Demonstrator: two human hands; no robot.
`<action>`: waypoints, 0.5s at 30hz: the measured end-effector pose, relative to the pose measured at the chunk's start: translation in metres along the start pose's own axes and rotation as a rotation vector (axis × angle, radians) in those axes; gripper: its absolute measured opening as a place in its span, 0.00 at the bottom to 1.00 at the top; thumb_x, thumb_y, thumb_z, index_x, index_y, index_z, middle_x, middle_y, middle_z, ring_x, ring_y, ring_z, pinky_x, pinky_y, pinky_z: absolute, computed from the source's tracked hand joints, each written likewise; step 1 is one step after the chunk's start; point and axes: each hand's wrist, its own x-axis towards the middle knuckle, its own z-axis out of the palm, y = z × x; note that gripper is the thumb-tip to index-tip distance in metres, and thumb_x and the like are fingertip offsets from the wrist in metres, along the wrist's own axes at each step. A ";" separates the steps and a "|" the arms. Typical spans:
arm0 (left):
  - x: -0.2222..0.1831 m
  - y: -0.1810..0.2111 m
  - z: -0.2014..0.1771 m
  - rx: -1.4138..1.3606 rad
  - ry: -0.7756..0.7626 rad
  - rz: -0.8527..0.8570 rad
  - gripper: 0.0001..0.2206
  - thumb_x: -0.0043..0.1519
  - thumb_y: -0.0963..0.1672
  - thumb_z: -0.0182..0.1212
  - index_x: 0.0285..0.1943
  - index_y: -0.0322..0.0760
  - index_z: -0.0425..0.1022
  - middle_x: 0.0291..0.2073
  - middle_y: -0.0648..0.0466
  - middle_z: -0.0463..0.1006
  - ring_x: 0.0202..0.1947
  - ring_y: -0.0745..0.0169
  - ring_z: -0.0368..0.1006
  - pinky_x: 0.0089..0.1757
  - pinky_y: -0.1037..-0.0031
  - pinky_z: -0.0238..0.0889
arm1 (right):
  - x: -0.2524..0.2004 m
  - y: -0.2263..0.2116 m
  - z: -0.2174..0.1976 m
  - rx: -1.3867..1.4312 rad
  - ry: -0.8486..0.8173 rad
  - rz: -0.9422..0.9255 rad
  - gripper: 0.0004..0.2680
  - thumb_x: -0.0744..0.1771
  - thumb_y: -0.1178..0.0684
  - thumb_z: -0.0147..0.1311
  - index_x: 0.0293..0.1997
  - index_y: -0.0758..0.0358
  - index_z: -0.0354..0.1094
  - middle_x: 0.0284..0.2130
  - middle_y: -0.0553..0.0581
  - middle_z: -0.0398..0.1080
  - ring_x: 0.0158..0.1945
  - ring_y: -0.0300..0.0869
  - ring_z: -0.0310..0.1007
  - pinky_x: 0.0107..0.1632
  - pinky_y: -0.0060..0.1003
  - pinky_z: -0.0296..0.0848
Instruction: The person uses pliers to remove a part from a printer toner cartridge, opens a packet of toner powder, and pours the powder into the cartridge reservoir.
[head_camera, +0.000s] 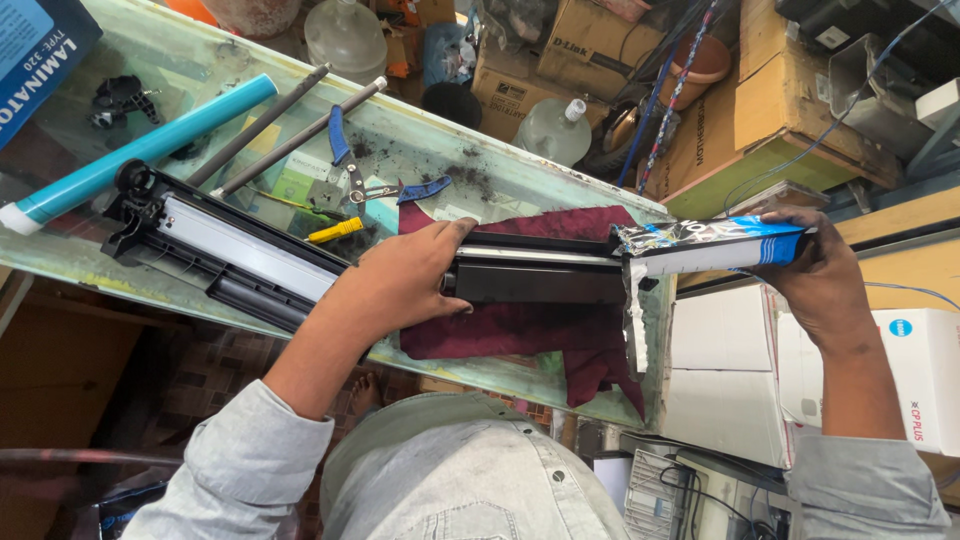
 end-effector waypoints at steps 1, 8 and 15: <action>0.000 0.000 0.000 -0.001 -0.009 -0.010 0.41 0.46 0.48 0.78 0.67 0.27 0.62 0.52 0.38 0.75 0.48 0.35 0.75 0.46 0.55 0.70 | 0.000 -0.001 0.000 0.007 -0.001 0.006 0.20 0.63 0.65 0.65 0.59 0.60 0.65 0.55 0.53 0.70 0.58 0.38 0.71 0.62 0.32 0.74; 0.001 0.000 -0.002 -0.008 -0.004 0.015 0.41 0.45 0.48 0.78 0.66 0.27 0.62 0.51 0.38 0.75 0.48 0.35 0.75 0.45 0.56 0.70 | 0.001 -0.007 0.003 0.011 -0.017 0.004 0.19 0.63 0.64 0.65 0.60 0.60 0.65 0.55 0.54 0.71 0.58 0.39 0.72 0.61 0.33 0.75; 0.000 0.000 -0.004 -0.025 -0.013 0.003 0.39 0.46 0.47 0.78 0.65 0.28 0.63 0.51 0.39 0.76 0.48 0.37 0.75 0.46 0.56 0.70 | 0.001 -0.009 0.006 -0.054 0.000 0.002 0.19 0.63 0.64 0.65 0.60 0.61 0.65 0.56 0.54 0.70 0.58 0.39 0.71 0.60 0.34 0.75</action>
